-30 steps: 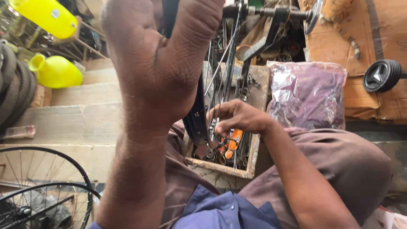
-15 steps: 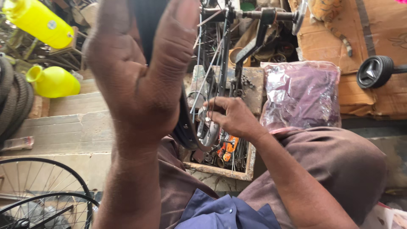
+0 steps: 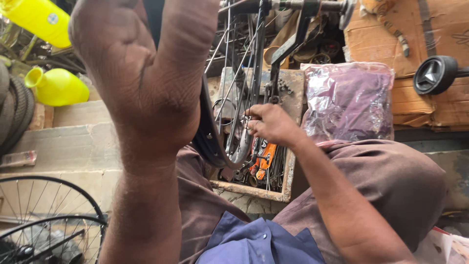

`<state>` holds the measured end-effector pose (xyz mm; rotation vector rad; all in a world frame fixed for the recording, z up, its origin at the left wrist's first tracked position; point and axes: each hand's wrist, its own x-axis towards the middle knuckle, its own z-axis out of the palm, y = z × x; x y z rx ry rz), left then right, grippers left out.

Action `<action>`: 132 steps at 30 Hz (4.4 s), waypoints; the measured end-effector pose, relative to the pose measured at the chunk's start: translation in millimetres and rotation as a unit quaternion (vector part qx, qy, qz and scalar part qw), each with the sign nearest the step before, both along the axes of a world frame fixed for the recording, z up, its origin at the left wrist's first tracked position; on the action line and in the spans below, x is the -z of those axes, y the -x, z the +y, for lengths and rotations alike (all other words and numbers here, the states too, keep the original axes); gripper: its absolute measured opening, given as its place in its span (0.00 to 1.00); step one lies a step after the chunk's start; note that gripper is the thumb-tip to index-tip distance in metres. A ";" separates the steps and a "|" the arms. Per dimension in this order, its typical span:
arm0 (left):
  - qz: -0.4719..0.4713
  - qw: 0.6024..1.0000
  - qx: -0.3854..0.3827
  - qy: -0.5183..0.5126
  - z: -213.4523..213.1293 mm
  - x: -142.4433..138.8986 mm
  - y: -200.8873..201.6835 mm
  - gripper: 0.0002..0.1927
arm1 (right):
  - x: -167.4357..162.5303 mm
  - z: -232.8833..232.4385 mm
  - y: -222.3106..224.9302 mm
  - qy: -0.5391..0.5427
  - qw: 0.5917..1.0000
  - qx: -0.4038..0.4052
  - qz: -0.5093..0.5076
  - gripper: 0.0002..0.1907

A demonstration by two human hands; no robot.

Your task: The person sits on the floor and repeatedly rotates a bicycle wheel mounted on a truing stand. They use a spoke wrench to adjust the tension of individual spokes and check the wheel's alignment by hand.

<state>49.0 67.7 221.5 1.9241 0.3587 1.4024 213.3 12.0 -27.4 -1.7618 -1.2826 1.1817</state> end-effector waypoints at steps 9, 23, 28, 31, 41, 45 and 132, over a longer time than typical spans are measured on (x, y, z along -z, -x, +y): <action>-0.068 0.994 -0.061 0.056 17.7 1.4 10.7 0.15 | -18.8 -4.7 -8.4 0.032 0.994 -0.027 0.103 0.17; -0.072 0.993 -0.065 0.070 14.4 7.1 18.5 0.16 | 0.2 -3.9 32.6 -0.016 0.941 -0.007 -0.338 0.20; -0.066 0.993 -0.069 0.070 11.4 7.5 21.4 0.16 | 16.1 -0.2 39.1 -0.137 0.916 0.040 -0.375 0.10; -0.069 0.993 -0.069 0.068 14.7 6.9 19.5 0.17 | 12.2 6.8 30.1 -0.096 0.948 0.011 -0.304 0.10; -0.075 0.992 -0.076 0.072 16.5 8.0 19.3 0.17 | -2.5 2.5 17.3 -0.011 0.975 -0.019 -0.222 0.31; -0.075 0.992 -0.080 0.069 17.5 9.2 17.6 0.18 | 8.0 3.2 5.6 -0.038 0.976 -0.106 -0.185 0.32; 0.046 0.992 -0.068 -0.092 -50.5 96.4 26.9 0.28 | -50.4 -22.7 41.4 -0.081 0.994 0.030 -0.060 0.26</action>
